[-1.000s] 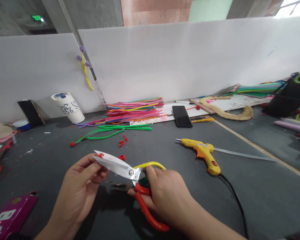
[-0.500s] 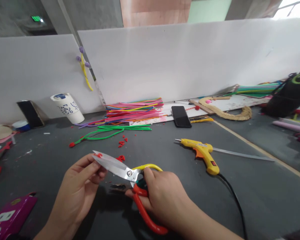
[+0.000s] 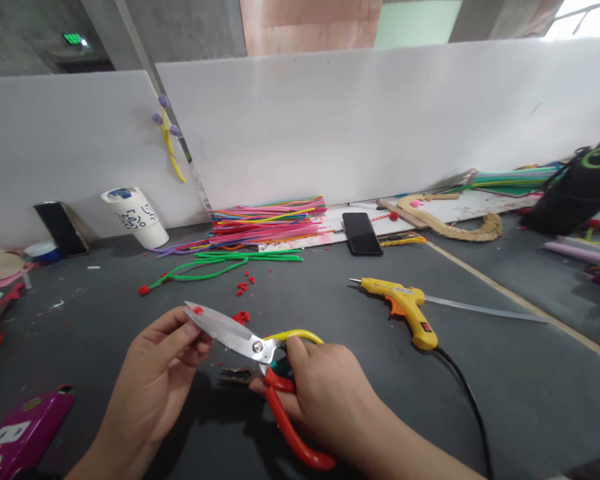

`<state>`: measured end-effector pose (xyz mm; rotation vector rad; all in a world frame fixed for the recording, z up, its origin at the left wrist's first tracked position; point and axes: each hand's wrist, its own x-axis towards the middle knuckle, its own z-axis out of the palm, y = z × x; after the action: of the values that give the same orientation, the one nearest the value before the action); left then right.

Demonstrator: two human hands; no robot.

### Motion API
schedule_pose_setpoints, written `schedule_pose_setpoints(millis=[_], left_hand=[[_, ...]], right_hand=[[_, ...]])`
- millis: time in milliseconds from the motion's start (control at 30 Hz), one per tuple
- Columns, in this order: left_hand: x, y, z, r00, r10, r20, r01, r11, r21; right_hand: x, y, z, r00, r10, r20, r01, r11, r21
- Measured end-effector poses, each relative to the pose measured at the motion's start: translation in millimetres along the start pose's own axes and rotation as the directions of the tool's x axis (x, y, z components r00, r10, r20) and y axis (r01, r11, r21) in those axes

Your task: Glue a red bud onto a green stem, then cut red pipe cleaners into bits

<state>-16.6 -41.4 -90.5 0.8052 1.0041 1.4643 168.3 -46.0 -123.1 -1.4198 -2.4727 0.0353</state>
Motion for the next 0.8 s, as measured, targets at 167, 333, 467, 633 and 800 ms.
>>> schedule_pose_setpoints(millis=[167, 333, 467, 633, 800], left_hand=[[-1.2, 0.6, 0.3, 1.000, -0.004, -0.003, 0.004, 1.000, -0.012], [-2.4, -0.9, 1.8, 0.999, 0.032, -0.029, -0.033, 0.999, -0.043], [-2.2, -2.4, 2.8, 0.999, 0.036, -0.039, -0.038, 0.998, -0.058], [-2.2, -1.5, 2.8, 0.999, 0.032, -0.044, -0.035, 0.997, -0.070], [-1.7, -1.7, 1.6, 0.998, 0.031, -0.048, -0.035, 0.996, -0.085]], right_hand=[[-0.6, -0.4, 1.1, 0.999, -0.032, -0.019, 0.033, 0.999, 0.022], [-0.4, -0.8, 1.0, 1.000, -0.019, 0.000, 0.019, 1.000, 0.018], [-0.3, -1.4, -0.6, 1.000, -0.028, -0.004, 0.028, 0.999, 0.029], [-0.9, -1.6, 0.5, 1.000, -0.016, 0.008, 0.016, 1.000, 0.022], [0.5, -2.6, -1.0, 1.000, 0.010, 0.026, -0.010, 1.000, -0.001]])
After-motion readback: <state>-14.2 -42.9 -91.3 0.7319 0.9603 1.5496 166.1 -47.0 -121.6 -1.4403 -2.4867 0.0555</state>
